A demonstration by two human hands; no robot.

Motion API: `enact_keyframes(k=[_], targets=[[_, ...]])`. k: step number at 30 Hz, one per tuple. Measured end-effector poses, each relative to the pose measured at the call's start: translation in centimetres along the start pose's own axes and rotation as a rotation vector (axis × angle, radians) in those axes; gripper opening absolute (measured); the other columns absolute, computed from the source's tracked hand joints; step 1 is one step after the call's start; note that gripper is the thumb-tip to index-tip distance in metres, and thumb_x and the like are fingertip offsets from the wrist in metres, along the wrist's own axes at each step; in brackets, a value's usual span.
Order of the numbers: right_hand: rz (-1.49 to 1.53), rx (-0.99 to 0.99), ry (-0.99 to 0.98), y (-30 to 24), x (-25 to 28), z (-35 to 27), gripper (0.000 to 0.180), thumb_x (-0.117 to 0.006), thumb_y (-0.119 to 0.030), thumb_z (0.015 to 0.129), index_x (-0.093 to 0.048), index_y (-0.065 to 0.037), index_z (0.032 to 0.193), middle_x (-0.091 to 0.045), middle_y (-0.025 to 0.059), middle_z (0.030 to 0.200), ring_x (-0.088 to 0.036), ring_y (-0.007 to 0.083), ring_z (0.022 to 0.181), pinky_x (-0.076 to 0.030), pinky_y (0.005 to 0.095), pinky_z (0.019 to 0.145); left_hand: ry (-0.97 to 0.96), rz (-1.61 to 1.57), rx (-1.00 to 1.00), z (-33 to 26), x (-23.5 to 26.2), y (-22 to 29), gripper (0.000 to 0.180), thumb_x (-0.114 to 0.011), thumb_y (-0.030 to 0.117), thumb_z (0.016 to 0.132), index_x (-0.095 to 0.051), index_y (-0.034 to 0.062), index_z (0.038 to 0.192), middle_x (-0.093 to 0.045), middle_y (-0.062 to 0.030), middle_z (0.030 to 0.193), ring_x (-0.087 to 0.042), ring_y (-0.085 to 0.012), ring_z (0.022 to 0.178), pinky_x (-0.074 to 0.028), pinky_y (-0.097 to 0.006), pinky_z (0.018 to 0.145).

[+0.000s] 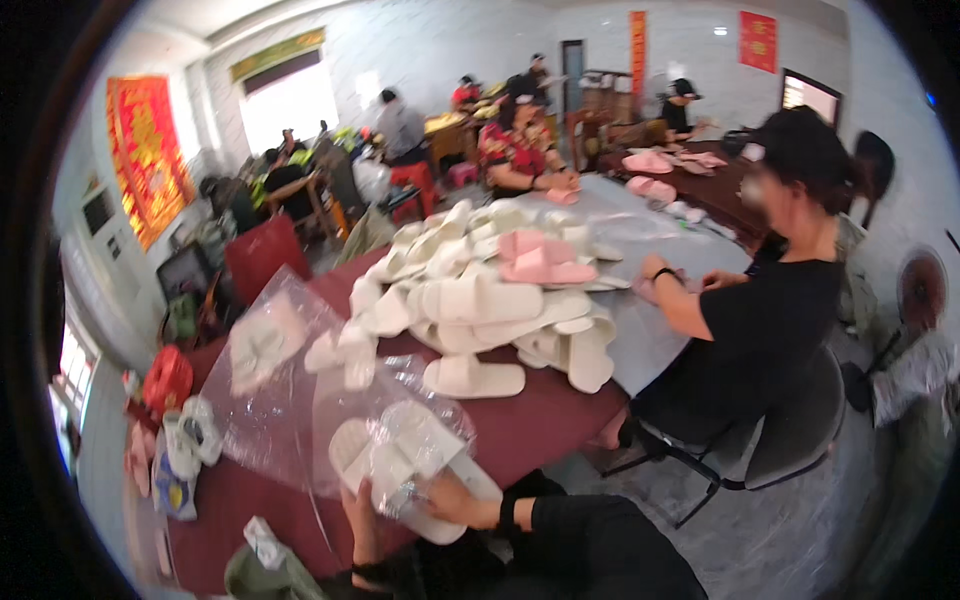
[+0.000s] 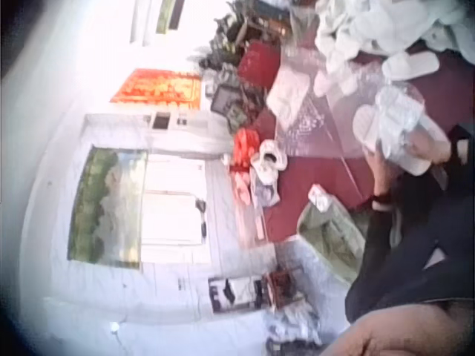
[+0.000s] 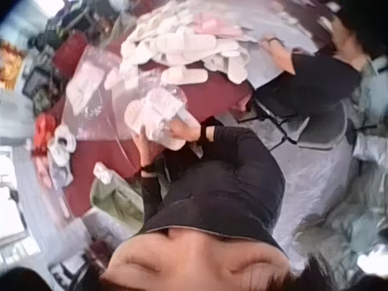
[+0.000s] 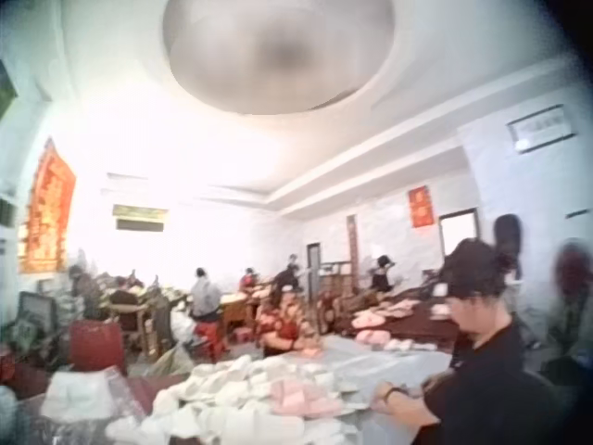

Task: Packaging multiple pairs of white and pink slippers into plastic bags.

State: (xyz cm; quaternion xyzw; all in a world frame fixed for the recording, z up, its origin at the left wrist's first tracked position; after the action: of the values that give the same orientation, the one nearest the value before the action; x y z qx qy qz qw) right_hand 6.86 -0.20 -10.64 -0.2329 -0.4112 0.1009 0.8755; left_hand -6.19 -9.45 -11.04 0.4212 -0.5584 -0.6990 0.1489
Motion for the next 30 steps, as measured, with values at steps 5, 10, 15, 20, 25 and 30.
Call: enact_keyframes(k=[5, 10, 15, 20, 25, 30], targets=[[0.010, -0.095, -0.083, 2.2, 1.2, 0.5, 0.054, -0.059, -0.027, 0.077, -0.048, -0.002, 0.124, -0.047, 0.0277, 0.124, -0.040, 0.0438, 0.120, -0.025, 0.0532, 0.101, -0.087, -0.162, 0.378, 0.9, -1.0, -4.0, 0.046, -0.059, 0.018, 0.088, -0.042, -0.0036, 0.125, -0.055, -0.0134, 0.119, -0.056, -0.0242, 0.106, -0.046, -0.037, 0.090], [-0.095, -0.114, -0.156, 0.6, 0.6, 0.9, 0.041, -0.053, -0.027, 0.084, -0.052, 0.004, 0.111, -0.058, 0.0282, 0.097, -0.049, 0.0432, 0.105, -0.030, 0.0528, 0.093, -0.120, -0.411, 0.399, -0.9, -0.9, -5.4, 0.052, -0.056, 0.026, 0.089, -0.038, 0.0012, 0.132, -0.051, -0.0107, 0.126, -0.047, -0.0249, 0.118, -0.038, -0.040, 0.100], [-0.113, -0.030, -0.029, -1.3, 1.4, 1.3, 0.039, -0.054, -0.028, 0.084, -0.055, 0.002, 0.108, -0.058, 0.0278, 0.099, -0.051, 0.0446, 0.100, -0.035, 0.0512, 0.090, -0.071, -0.423, 0.222, -1.1, 0.1, -4.4, 0.047, -0.057, 0.022, 0.090, -0.039, 0.0032, 0.130, -0.054, -0.0086, 0.122, -0.052, -0.0216, 0.112, -0.045, -0.037, 0.093], [-0.160, -0.115, -0.216, -0.1, 0.8, -0.1, 0.035, -0.059, -0.021, 0.080, -0.058, 0.000, 0.108, -0.059, 0.0254, 0.101, -0.052, 0.0434, 0.097, -0.039, 0.0494, 0.087, 0.011, -0.228, 0.466, 0.3, 2.3, -5.7, 0.046, -0.051, 0.034, 0.093, -0.047, -0.0004, 0.122, -0.058, -0.0118, 0.116, -0.057, -0.0231, 0.106, -0.044, -0.038, 0.092], [0.031, -0.049, -0.076, -0.7, 2.9, -0.9, 0.033, -0.063, -0.015, 0.076, -0.061, -0.002, 0.106, -0.061, 0.0198, 0.101, -0.056, 0.0385, 0.094, -0.042, 0.0453, 0.086, 0.148, -0.272, 0.404, 2.2, 5.2, -4.9, 0.030, -0.054, 0.029, 0.092, -0.056, 0.0023, 0.106, -0.064, -0.0092, 0.098, -0.062, -0.0191, 0.090, -0.049, -0.032, 0.080], [0.027, 0.064, -0.239, -0.6, 5.3, -2.9, 0.029, -0.063, -0.013, 0.075, -0.064, -0.006, 0.103, -0.063, 0.0157, 0.100, -0.057, 0.0362, 0.094, -0.045, 0.0423, 0.085, 0.201, -0.313, 0.329, 3.4, 5.7, -5.1, 0.022, -0.059, 0.020, 0.090, -0.055, -0.0014, 0.094, -0.061, -0.0066, 0.081, -0.059, -0.0176, 0.069, -0.050, -0.029, 0.064]])
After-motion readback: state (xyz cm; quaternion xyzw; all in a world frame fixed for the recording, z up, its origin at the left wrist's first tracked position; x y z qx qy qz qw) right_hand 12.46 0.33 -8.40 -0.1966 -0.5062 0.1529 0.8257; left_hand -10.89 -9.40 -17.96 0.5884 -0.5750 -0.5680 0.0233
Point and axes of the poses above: each hand's wrist, its own z-axis towards the middle knuckle, its own x-axis out of the back of the hand, y = z × x, the point moved 8 cm from there along z, towards the middle knuckle
